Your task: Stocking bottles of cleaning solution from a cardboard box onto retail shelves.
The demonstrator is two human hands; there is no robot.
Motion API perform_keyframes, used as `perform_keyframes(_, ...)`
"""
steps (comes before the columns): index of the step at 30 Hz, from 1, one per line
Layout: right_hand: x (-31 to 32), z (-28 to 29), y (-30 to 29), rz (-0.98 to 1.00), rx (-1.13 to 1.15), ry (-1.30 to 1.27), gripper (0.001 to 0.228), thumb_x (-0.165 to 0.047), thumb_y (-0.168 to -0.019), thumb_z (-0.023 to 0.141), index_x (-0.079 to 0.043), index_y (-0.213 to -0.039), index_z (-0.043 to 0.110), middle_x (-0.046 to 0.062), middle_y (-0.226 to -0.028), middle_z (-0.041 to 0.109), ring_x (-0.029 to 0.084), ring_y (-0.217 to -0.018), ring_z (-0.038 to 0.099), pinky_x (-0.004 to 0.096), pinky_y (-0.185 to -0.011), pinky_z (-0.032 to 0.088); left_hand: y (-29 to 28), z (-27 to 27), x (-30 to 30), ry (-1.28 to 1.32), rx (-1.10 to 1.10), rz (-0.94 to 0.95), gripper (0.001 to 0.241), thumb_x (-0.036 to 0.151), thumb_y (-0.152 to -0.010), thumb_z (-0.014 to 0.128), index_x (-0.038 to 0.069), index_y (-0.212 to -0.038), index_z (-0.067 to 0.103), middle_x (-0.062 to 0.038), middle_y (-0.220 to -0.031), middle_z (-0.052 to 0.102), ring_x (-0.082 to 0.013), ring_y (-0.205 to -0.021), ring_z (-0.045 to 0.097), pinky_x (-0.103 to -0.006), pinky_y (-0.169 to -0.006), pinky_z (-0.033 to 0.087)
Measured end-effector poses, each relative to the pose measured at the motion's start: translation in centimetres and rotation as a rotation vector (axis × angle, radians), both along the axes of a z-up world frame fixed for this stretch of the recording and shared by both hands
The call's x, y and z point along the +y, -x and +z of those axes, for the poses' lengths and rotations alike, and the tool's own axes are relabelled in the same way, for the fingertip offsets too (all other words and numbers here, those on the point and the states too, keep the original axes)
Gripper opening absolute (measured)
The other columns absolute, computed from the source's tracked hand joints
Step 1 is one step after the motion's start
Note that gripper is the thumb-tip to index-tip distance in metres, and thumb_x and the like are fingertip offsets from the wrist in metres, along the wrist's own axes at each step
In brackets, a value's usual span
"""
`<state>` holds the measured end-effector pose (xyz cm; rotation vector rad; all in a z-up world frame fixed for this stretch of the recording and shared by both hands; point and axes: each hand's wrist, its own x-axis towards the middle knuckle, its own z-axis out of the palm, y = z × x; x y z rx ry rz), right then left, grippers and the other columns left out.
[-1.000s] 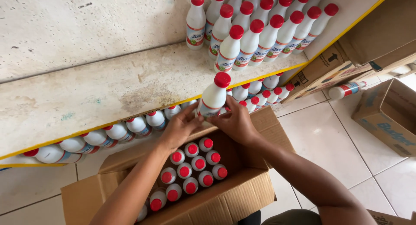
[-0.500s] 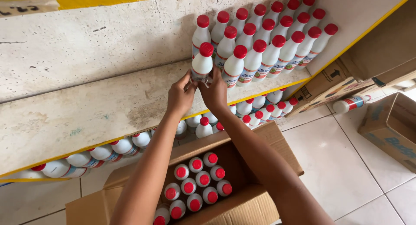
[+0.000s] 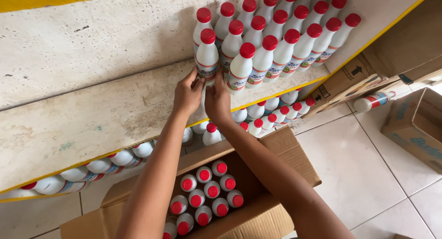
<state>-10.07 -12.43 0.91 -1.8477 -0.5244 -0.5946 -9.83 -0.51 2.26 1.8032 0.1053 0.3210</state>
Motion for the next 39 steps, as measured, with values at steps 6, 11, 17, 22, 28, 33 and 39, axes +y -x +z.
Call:
perform_keyframes(6, 0.5, -1.3, 1.7, 0.141, 0.514, -0.074, 0.069, -0.001, -0.097, 0.046, -0.006, -0.163, 0.026, 0.027, -0.129, 0.066, 0.032, -0.110, 0.069, 0.034, -0.094, 0.052, -0.2, 0.9, -1.0, -0.024, 0.058, -0.004, 0.056, 0.020, -0.097, 0.065, 0.009, -0.150, 0.051, -0.011, -0.088, 0.075, -0.0094, -0.076, 0.066, -0.0285, -0.070, 0.054)
perform_keyframes(11, -0.1, -2.4, 0.5, 0.176, 0.353, -0.097, 0.070, 0.006, -0.095, 0.044, -0.004, -0.162, 0.027, 0.024, -0.147, 0.058, 0.027, -0.134, 0.059, 0.030, -0.107, 0.044, -1.5, -1.4, -0.8, -0.020, -0.032, -0.050, 0.057, 0.019, -0.099, 0.063, 0.005, -0.152, 0.047, -0.010, -0.092, 0.076, -0.0099, -0.081, 0.068, -0.0284, -0.076, 0.055)
perform_keyframes(17, -1.8, -1.4, 0.6, 0.169, 0.506, -0.014, 0.072, 0.005, -0.095, 0.051, -0.006, -0.164, 0.030, 0.022, -0.137, 0.061, 0.025, -0.113, 0.058, 0.029, -0.097, 0.046, -0.3, -1.6, 0.4, -0.120, -0.098, -0.116, 0.056, 0.016, -0.100, 0.064, 0.001, -0.152, 0.046, -0.015, -0.109, 0.075, -0.0134, -0.094, 0.070, -0.0299, -0.084, 0.055)
perform_keyframes(22, -8.3, 0.3, 4.0, 0.558, 0.618, -0.134, 0.038, 0.004, -0.101, 0.058, 0.000, -0.139, 0.058, 0.006, -0.126, 0.069, 0.012, -0.108, 0.063, 0.029, -0.089, 0.051, 9.3, 1.9, 0.7, -0.111, -0.052, -0.151, 0.049, 0.020, -0.099, 0.068, -0.001, -0.140, 0.054, -0.015, -0.120, 0.069, -0.0116, -0.095, 0.073, -0.0294, -0.082, 0.058)
perform_keyframes(28, -13.4, 3.4, 8.2, 0.871, 0.851, 0.582, 0.021, -0.005, -0.098, 0.060, -0.003, -0.114, 0.073, 0.002, -0.095, 0.076, 0.010, -0.093, 0.070, 0.030, -0.089, 0.057, 19.1, 0.0, 1.1, -0.035, 0.493, -0.615, 0.037, 0.032, -0.096, 0.066, 0.008, -0.124, 0.071, -0.009, -0.102, 0.081, -0.0147, -0.090, 0.074, -0.0312, -0.082, 0.058)
perform_keyframes(33, -16.9, -9.4, 9.1, 0.912, 0.687, 1.230, 0.050, -0.022, -0.082, 0.073, -0.007, -0.128, 0.065, 0.017, -0.119, 0.073, 0.033, -0.111, 0.070, 0.042, -0.096, 0.054, 22.7, -7.5, 1.3, -0.351, 0.497, -0.600, 0.045, 0.035, -0.091, 0.072, 0.006, -0.125, 0.068, -0.019, -0.120, 0.071, -0.0309, -0.111, 0.070, -0.0406, -0.095, 0.055)
perform_keyframes(39, -15.4, -13.2, 12.3, 0.831, 0.815, 1.255, 0.070, -0.025, -0.083, 0.072, -0.013, -0.147, 0.047, 0.021, -0.129, 0.065, 0.041, -0.114, 0.064, 0.047, -0.100, 0.050, 23.4, -7.2, 1.1, -0.461, 0.445, -0.548, 0.046, 0.030, -0.090, 0.070, 0.009, -0.130, 0.063, -0.020, -0.129, 0.066, -0.0373, -0.122, 0.061, -0.0455, -0.100, 0.049)
